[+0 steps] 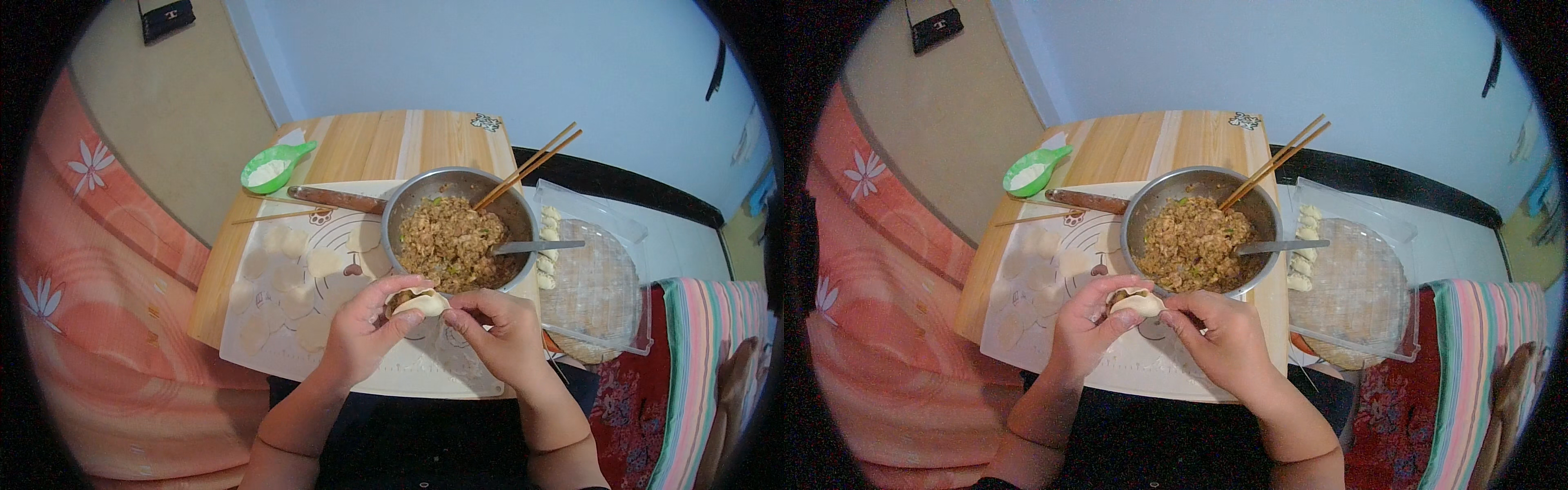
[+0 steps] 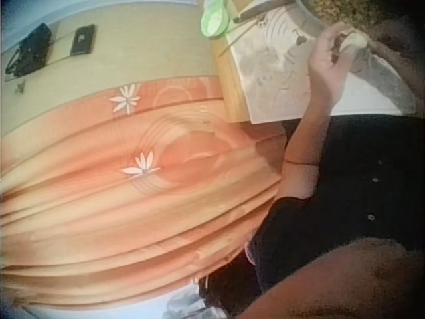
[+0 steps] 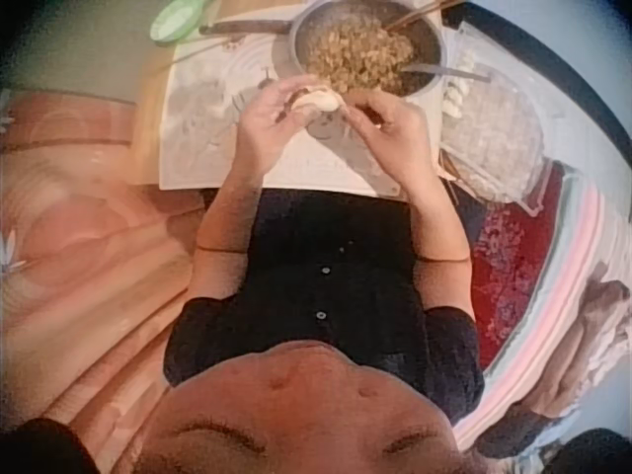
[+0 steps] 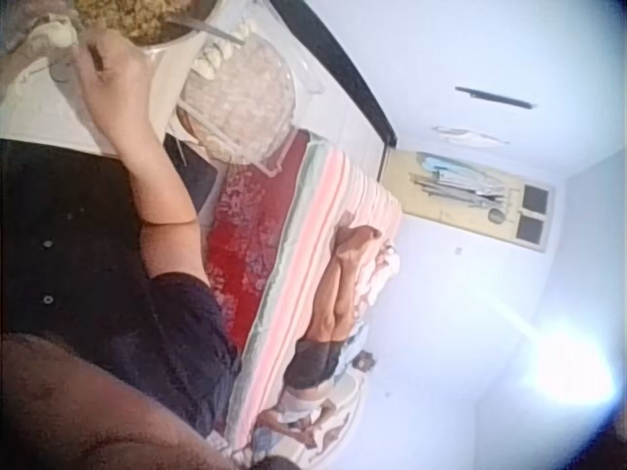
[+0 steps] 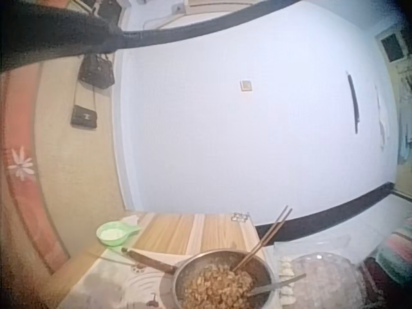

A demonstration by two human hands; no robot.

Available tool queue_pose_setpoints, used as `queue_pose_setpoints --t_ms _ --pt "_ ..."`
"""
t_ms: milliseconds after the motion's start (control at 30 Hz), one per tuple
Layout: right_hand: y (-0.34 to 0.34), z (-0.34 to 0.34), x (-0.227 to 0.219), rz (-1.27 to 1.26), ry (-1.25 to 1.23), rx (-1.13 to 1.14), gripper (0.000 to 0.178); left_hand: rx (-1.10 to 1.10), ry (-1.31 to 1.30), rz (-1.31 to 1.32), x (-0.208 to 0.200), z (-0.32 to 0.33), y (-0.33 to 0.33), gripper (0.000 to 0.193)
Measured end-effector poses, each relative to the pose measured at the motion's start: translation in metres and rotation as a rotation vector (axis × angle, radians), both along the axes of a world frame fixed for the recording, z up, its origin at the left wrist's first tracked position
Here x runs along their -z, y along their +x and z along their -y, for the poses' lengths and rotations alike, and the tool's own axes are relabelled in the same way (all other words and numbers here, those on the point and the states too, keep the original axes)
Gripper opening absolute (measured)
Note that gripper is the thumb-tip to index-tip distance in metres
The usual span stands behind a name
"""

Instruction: The person prepares dumplings by placing a meat filling onto round dough wrappers using a spoon. They fold the wrappers over the filling and pinch the edges to seal them. The finished dumplings are placed into a plastic container on the table.

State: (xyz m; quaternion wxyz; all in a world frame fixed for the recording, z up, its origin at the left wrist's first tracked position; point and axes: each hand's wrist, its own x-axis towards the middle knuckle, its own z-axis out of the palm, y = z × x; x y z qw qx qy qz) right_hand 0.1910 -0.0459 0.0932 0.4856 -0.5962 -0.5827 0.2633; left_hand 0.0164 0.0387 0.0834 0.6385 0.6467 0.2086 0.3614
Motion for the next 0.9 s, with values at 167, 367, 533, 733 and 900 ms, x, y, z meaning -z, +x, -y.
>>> queue_pose_setpoints --t_ms 167,367,533,733,900 --pt "0.002 0.001 -0.005 0.04 0.065 0.041 0.021 0.017 0.076 -0.042 0.004 -0.001 -0.001 0.037" --pt "0.0 -0.005 -0.004 0.097 0.313 -0.043 0.02 0.005 0.103 -0.1 0.009 0.001 0.0 0.039" --pt "0.001 -0.004 -0.001 0.179 0.322 -0.046 0.018 0.041 0.164 -0.236 0.002 0.003 -0.001 0.042" --pt "-0.002 -0.003 -0.001 0.122 0.281 0.016 0.011 0.002 0.139 -0.055 0.007 0.005 0.003 0.034" --pt "-0.006 0.0 -0.001 -0.089 0.176 0.054 0.012 -0.013 0.256 -0.047 0.011 0.003 0.001 0.025"
